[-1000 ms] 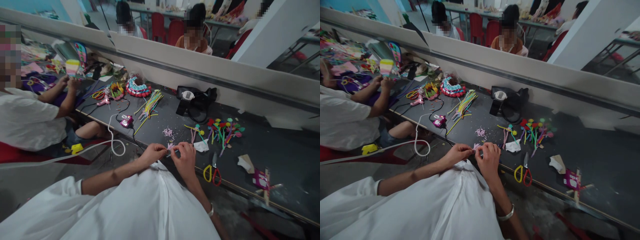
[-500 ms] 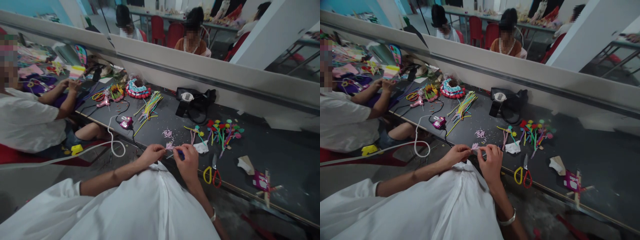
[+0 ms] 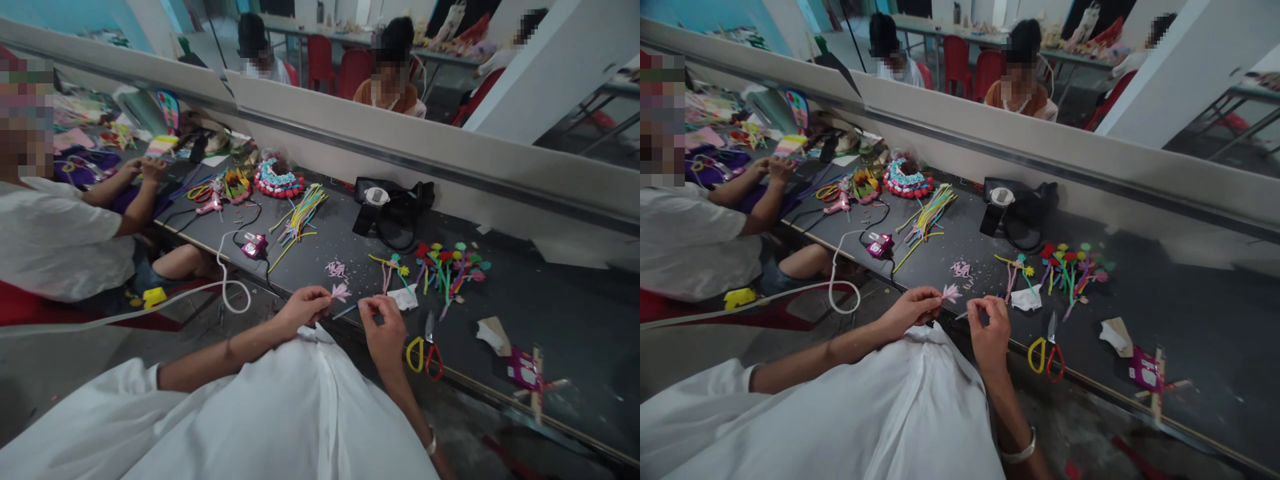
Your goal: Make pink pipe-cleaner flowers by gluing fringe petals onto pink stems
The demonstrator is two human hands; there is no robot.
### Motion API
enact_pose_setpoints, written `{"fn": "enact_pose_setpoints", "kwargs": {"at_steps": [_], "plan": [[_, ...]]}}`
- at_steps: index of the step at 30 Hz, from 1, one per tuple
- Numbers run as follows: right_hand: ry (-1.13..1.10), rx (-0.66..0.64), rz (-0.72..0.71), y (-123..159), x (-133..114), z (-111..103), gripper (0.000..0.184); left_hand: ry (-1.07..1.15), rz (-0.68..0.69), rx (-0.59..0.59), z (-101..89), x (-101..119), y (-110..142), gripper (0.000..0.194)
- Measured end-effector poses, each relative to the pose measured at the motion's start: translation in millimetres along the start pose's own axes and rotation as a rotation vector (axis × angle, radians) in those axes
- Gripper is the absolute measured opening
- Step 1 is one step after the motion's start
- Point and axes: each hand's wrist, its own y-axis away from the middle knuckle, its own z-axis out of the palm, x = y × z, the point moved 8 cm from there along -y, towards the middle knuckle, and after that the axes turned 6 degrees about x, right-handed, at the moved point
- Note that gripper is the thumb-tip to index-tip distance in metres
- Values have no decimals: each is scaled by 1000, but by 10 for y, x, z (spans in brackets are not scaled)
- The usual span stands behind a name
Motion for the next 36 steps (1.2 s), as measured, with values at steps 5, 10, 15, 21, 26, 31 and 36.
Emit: {"fn": "enact_pose_setpoints", "kwargs": {"at_steps": [5, 10, 15, 21, 26, 31, 36], "plan": [[-19, -21, 35, 28, 140, 80, 25, -6, 5, -18, 10, 11, -17, 36], [2, -94, 91, 94, 472, 327, 31, -35, 32, 9, -52, 29, -37, 36], [60, -187, 137, 232, 912, 682, 38, -59, 41, 44, -147, 27, -71, 35], [153, -382, 166, 421, 1320, 1174, 37, -37, 16, 77, -285, 22, -83, 32], [325, -390, 277, 284, 1676, 1429, 23, -14, -4, 91, -376, 15, -98, 32], [569, -313, 366, 168, 1865, 1282, 30, -21, -10, 96, -452, 16, -108, 32], [775, -230, 416, 420, 1942, 905, 39, -8, -23, 123, -545, 7, -108, 31]]}}
